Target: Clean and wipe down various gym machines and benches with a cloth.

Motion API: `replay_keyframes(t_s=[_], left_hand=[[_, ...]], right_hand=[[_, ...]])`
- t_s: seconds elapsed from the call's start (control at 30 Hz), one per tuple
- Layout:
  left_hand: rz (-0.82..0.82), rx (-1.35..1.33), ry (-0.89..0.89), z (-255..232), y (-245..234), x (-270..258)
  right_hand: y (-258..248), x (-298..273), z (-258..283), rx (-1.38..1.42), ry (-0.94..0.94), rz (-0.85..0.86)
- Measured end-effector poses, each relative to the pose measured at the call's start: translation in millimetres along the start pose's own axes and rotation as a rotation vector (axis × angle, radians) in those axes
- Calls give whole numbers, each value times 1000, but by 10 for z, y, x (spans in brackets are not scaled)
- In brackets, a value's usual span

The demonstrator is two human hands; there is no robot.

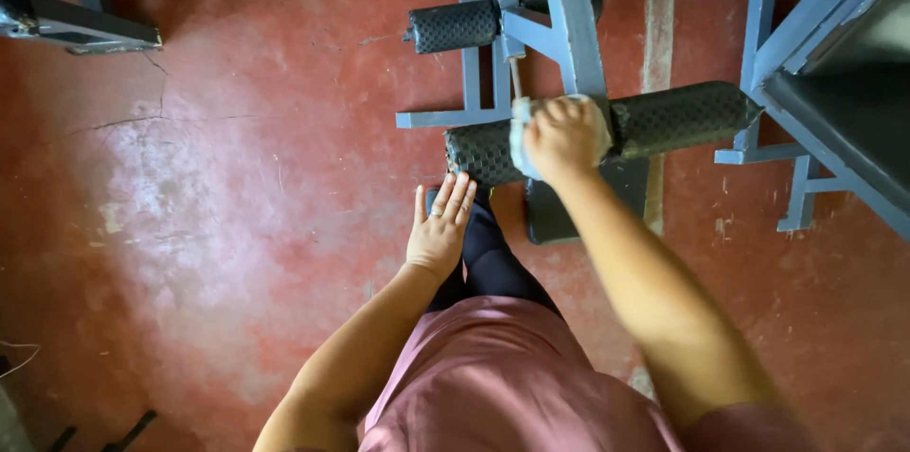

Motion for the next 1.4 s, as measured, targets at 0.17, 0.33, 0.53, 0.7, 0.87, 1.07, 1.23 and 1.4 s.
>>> replay_keyframes(t_s=[0.17, 0.33, 0.53, 0.7, 0.87, 1.07, 1.23, 1.4], left_hand=[[102, -27, 15, -27, -370, -148], [124, -142, -56, -48, -129, -162], [-293, -239, -42, 86, -270, 230], [-387, -216, -39, -61, -481, 610], [-228, -281, 39, -322, -384, 764], [555, 26, 9, -490, -581, 942], [432, 205, 6, -395, -422, 861], [104, 161, 8, -224, -391, 876]], right_hand=[[37, 565, 904, 262, -2, -33], [-49, 490, 669, 395, 49, 124], [-285, 18, 156, 59, 127, 96], [-656, 138, 371, 332, 199, 35], [-556, -128, 17, 366, 414, -218], [-539, -58, -337, 275, 424, 424], [-512, -152, -187, 279, 311, 275], [-672, -477, -237, 411, 240, -12]])
Point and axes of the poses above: each hand's wrist, its own x-axis towards the middle knuckle, its own y-axis out of the palm, z = x × y, the point moved 1 cm from there along x, towards the middle knuckle, and after that the axes turned 7 degrees about -y, right-handed, at the moved point
